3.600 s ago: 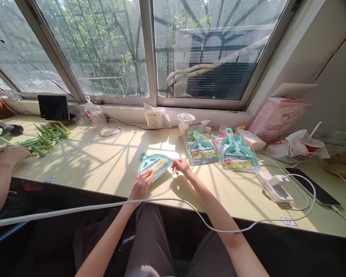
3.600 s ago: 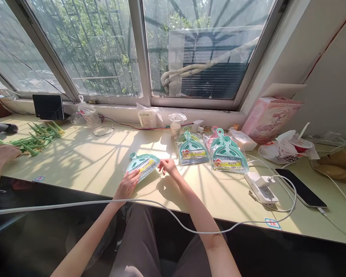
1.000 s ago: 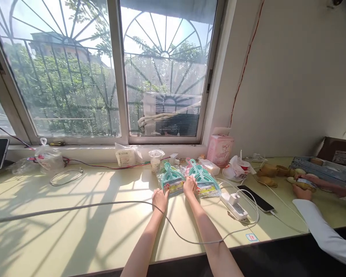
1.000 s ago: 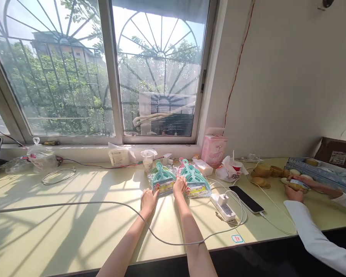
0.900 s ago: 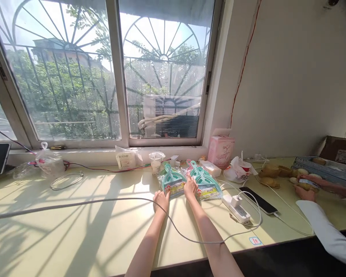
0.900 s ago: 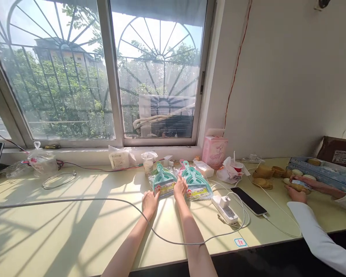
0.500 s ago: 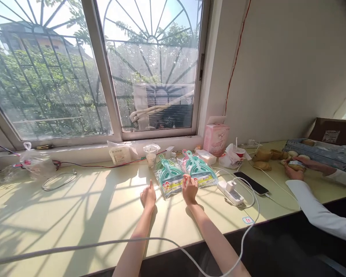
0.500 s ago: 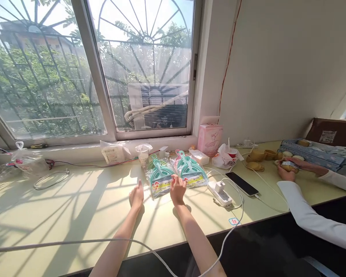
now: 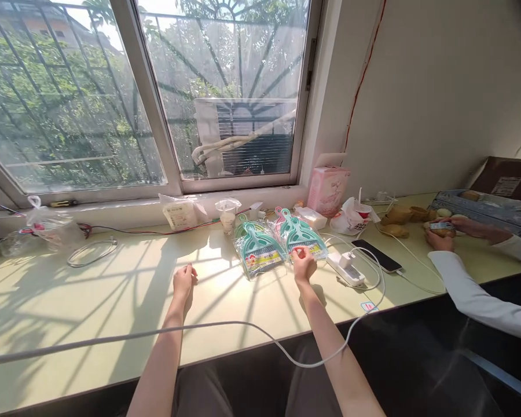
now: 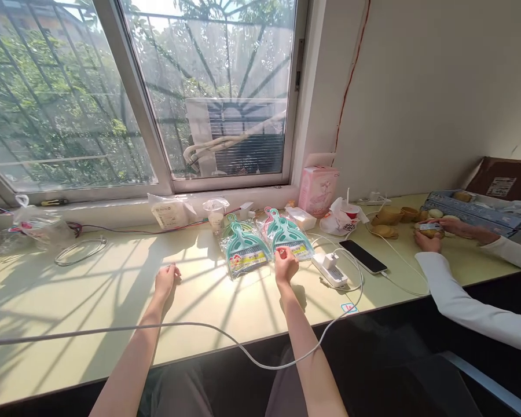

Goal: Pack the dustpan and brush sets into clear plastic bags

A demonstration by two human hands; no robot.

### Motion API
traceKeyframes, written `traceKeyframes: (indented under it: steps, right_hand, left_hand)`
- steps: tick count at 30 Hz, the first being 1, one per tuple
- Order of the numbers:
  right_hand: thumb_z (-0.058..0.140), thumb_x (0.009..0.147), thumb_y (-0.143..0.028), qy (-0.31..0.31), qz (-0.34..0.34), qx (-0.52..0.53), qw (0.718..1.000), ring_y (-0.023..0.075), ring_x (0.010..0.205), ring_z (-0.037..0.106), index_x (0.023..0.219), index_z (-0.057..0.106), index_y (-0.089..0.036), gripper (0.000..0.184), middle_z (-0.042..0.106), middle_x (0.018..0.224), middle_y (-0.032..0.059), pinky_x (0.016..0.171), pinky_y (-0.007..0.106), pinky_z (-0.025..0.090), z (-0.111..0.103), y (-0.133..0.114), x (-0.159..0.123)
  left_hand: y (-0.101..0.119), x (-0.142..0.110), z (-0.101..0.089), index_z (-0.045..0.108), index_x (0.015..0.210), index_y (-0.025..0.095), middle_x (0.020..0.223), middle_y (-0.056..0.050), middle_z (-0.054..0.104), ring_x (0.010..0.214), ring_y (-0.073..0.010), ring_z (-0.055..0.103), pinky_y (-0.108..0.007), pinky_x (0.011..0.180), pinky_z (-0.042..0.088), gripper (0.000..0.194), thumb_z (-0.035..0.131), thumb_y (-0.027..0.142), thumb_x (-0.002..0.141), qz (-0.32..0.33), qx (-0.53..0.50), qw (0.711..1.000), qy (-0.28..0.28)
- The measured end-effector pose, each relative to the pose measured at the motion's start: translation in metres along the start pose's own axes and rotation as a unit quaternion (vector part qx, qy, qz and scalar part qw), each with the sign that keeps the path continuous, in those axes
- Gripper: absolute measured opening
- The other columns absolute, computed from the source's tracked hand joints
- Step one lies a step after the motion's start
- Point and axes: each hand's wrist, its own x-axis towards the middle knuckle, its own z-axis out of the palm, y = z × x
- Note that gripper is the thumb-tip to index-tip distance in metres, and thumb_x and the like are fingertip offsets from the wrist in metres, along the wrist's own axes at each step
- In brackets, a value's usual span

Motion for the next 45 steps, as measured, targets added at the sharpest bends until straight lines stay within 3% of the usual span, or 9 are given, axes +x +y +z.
traceKeyframes:
  steps: [5,10,15,20,24,29,36,40,45]
  right_hand:
    - [0.065,0.1,-0.035,-0.006,-0.05,-0.011,0.999,0.0368,0.107,0.077,0.092,0.077,-0.024,0.018,0.082,0.108,0.0164,0.101,0.048,0.058,0.005,0.001,-0.001]
    - [0.065,0.106,-0.023,-0.09,-0.11,-0.069,0.987,0.0343,0.136,0.071,0.122,0.079,-0.02,0.022,0.079,0.143,0.0203,0.118,0.046,0.051,0.008,0.001,-0.003]
    - [0.062,0.118,-0.028,-0.244,-0.135,-0.247,0.928,0.0364,0.143,0.069,0.125,0.083,-0.02,0.024,0.084,0.14,0.021,0.121,0.046,0.045,0.017,-0.019,0.014]
    - [0.069,0.118,-0.031,-0.281,-0.165,-0.335,0.884,0.0373,0.15,0.069,0.148,0.078,-0.017,0.034,0.081,0.149,0.0251,0.121,0.047,0.046,0.04,-0.059,0.049]
    - [0.073,0.115,-0.028,-0.332,-0.114,-0.364,0.863,0.0355,0.136,0.08,0.138,0.083,-0.016,0.027,0.088,0.134,0.0226,0.12,0.043,0.046,0.05,-0.077,0.063]
    - [0.06,0.116,-0.018,-0.304,-0.109,-0.359,0.876,0.0334,0.142,0.078,0.149,0.079,-0.015,0.038,0.087,0.139,0.0227,0.119,0.04,0.045,0.04,-0.07,0.06]
    - [0.055,0.112,-0.018,-0.242,-0.093,-0.317,0.913,0.037,0.147,0.067,0.122,0.087,-0.015,0.034,0.081,0.139,0.0255,0.116,0.042,0.045,0.023,-0.061,0.049]
    - [0.047,0.117,-0.018,-0.217,-0.097,-0.246,0.94,0.0344,0.122,0.075,0.131,0.076,-0.014,0.032,0.082,0.127,0.0241,0.101,0.039,0.049,0.022,-0.068,0.044]
    - [0.048,0.114,-0.014,-0.169,-0.158,-0.106,0.967,0.0316,0.102,0.075,0.116,0.07,-0.019,0.023,0.083,0.113,0.0189,0.088,0.037,0.051,0.027,-0.082,0.038]
  left_hand:
    - [-0.001,0.0,0.006,0.062,0.055,0.028,0.06,-0.011,0.07,0.065,-0.0283,0.073,-0.034,0.067,0.056,0.046,0.05,0.043,0.097,0.0,0.007,1.0,-0.006]
    - [-0.002,0.002,0.008,0.062,0.054,0.03,0.067,-0.013,0.075,0.073,-0.0311,0.075,-0.038,0.079,0.056,0.048,0.048,0.042,0.098,0.01,0.067,0.997,-0.026]
    - [0.001,0.004,0.008,0.062,0.053,0.03,0.071,-0.013,0.078,0.082,-0.0341,0.078,-0.04,0.084,0.055,0.05,0.049,0.039,0.101,0.01,0.12,0.992,-0.043]
    - [0.001,0.004,0.008,0.061,0.053,0.03,0.07,-0.013,0.078,0.078,-0.0332,0.077,-0.039,0.081,0.055,0.052,0.05,0.034,0.104,0.022,0.12,0.991,-0.049]
    - [-0.003,0.004,0.009,0.062,0.053,0.029,0.07,-0.013,0.078,0.077,-0.0329,0.078,-0.039,0.082,0.054,0.053,0.051,0.032,0.104,0.038,0.115,0.991,-0.055]
    - [0.0,0.004,0.012,0.06,0.053,0.03,0.071,-0.013,0.078,0.077,-0.0324,0.078,-0.039,0.081,0.055,0.052,0.049,0.034,0.104,0.039,0.115,0.99,-0.071]
    - [0.011,-0.006,0.015,0.057,0.053,0.031,0.072,-0.013,0.079,0.083,-0.0335,0.081,-0.041,0.088,0.058,0.052,0.045,0.037,0.103,0.049,0.132,0.987,-0.078]
    - [0.009,-0.014,0.017,0.059,0.058,0.03,0.066,-0.01,0.073,0.076,-0.0328,0.08,-0.042,0.084,0.061,0.049,0.045,0.043,0.104,0.052,0.09,0.992,-0.075]
    - [0.02,-0.023,0.031,0.074,0.09,0.026,0.112,-0.016,0.086,0.105,-0.0361,0.084,-0.047,0.09,0.069,0.037,0.065,0.061,0.098,0.072,-0.072,0.989,-0.108]
